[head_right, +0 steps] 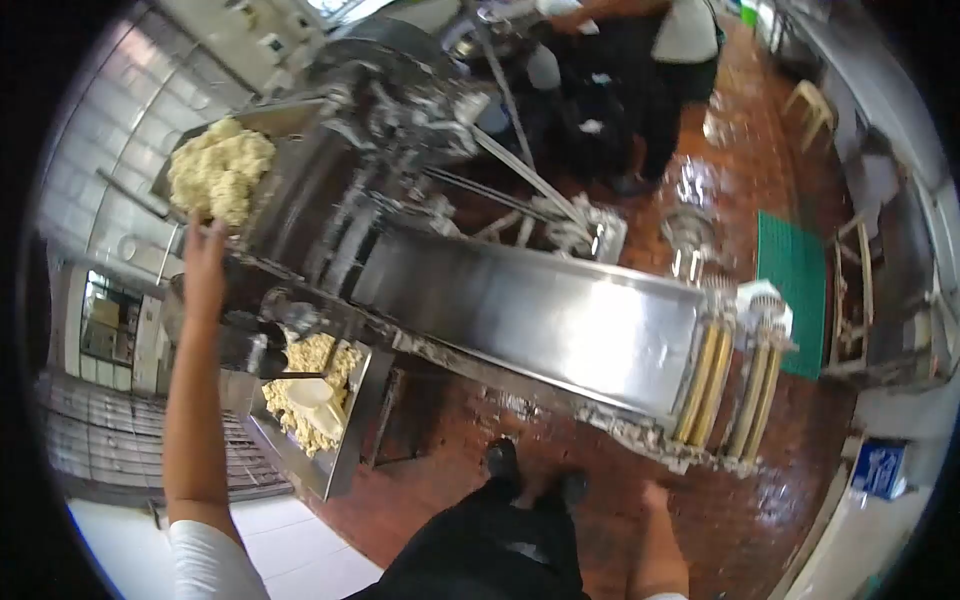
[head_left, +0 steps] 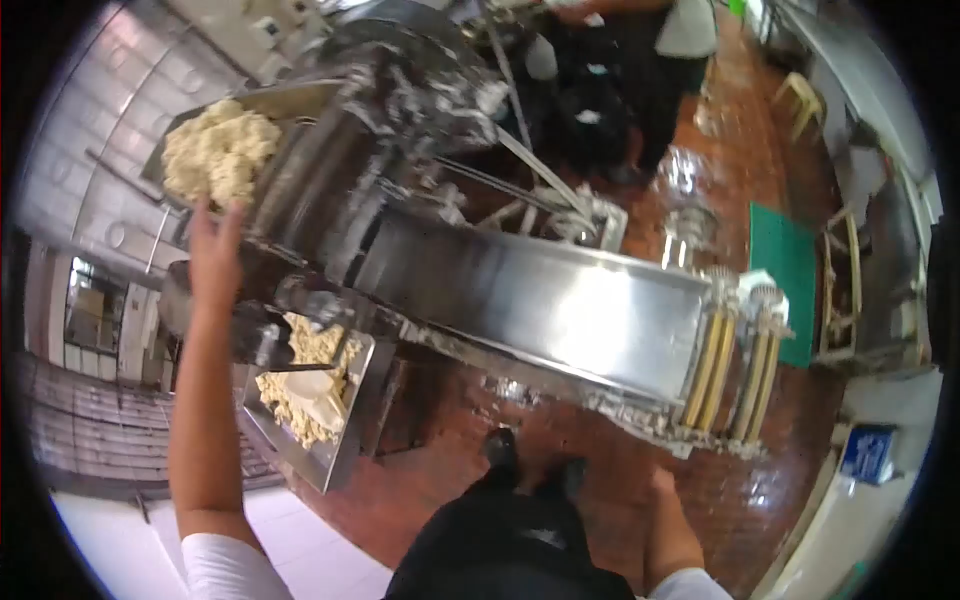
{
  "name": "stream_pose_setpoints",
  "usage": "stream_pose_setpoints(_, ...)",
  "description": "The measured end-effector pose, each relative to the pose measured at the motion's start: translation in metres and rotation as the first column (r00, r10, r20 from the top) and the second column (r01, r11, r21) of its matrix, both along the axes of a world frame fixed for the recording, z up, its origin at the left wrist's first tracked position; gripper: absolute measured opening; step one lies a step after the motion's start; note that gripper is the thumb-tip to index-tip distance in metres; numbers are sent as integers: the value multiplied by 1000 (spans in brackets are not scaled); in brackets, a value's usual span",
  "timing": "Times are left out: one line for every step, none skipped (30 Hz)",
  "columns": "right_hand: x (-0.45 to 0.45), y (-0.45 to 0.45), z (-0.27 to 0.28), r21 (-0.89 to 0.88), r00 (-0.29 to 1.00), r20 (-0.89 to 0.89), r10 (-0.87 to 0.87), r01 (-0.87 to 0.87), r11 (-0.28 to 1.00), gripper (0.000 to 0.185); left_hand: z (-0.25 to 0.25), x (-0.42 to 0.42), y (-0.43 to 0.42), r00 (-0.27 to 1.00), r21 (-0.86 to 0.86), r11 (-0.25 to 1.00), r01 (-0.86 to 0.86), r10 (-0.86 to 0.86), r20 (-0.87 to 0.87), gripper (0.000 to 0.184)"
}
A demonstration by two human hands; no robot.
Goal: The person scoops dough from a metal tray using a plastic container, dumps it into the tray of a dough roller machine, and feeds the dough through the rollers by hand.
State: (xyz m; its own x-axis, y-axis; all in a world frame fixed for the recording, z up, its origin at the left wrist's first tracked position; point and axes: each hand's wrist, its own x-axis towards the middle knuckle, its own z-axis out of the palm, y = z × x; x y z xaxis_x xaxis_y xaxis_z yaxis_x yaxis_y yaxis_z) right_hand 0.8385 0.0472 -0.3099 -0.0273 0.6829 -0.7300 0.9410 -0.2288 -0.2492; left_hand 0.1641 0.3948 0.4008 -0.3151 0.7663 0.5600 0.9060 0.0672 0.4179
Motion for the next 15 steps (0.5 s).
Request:
stream_pose_setpoints(-25,38,103,40,962,-28,273,-272,961,34,-1,6,0,999,34,999,36,-37,37,76)
stream_pose_setpoints(-63,66,174,-244,943,-124,-310,273,930,31,-1,0,1,997,-6,997,79,-79,22,76)
stream_pose_setpoints(-94,85,219,-517,608,-58,-792,660,545,29,2,12,-3,994,21,996,89,-90,55,77)
stream_pose_setpoints(-109,94,236,-589,579,-160,-799,594,548,28,-2,10,-3,999,52,998,27,-25,-32,77)
stream_pose_setpoints(-119,110,247,-650,553,-254,-794,510,563,26,5,22,-10,998,62,998,7,-3,-61,76)
stream_pose_setpoints(-135,137,260,-641,602,-273,-751,468,608,26,7,24,-14,996,102,993,54,-46,-79,74)
stream_pose_setpoints(-154,160,271,-639,644,-287,-709,422,643,26,8,26,-18,990,123,991,56,-39,-137,76)
stream_pose_setpoints(-178,185,283,-639,678,-305,-669,375,671,26,15,27,-22,987,55,994,96,-88,-134,82)
stream_pose_setpoints(-204,216,316,-579,688,-385,-615,339,741,26,7,21,-22,981,51,996,78,-68,-183,87)
stream_pose_setpoints(-232,246,369,-520,690,-458,-561,304,798,26,9,22,-26,983,-18,999,51,-53,-176,91)
stream_pose_setpoints(-252,275,411,-461,684,-523,-509,275,844,26,9,21,-27,985,-7,999,51,-51,-165,91)
stream_pose_setpoints(-264,303,431,-337,645,-630,-432,273,901,26,10,21,-28,989,-2,998,62,-62,-135,90)
stream_pose_setpoints(-275,334,450,-208,602,-725,-335,273,939,26,10,20,-28,992,3,998,69,-68,-107,89)
stream_pose_setpoints(-286,366,479,-44,621,-751,-224,291,956,26,12,20,-29,992,-11,998,69,-70,-103,89)
stream_pose_setpoints(-295,400,509,117,639,-762,-108,299,947,25,14,21,-30,993,-27,998,64,-67,-99,89)
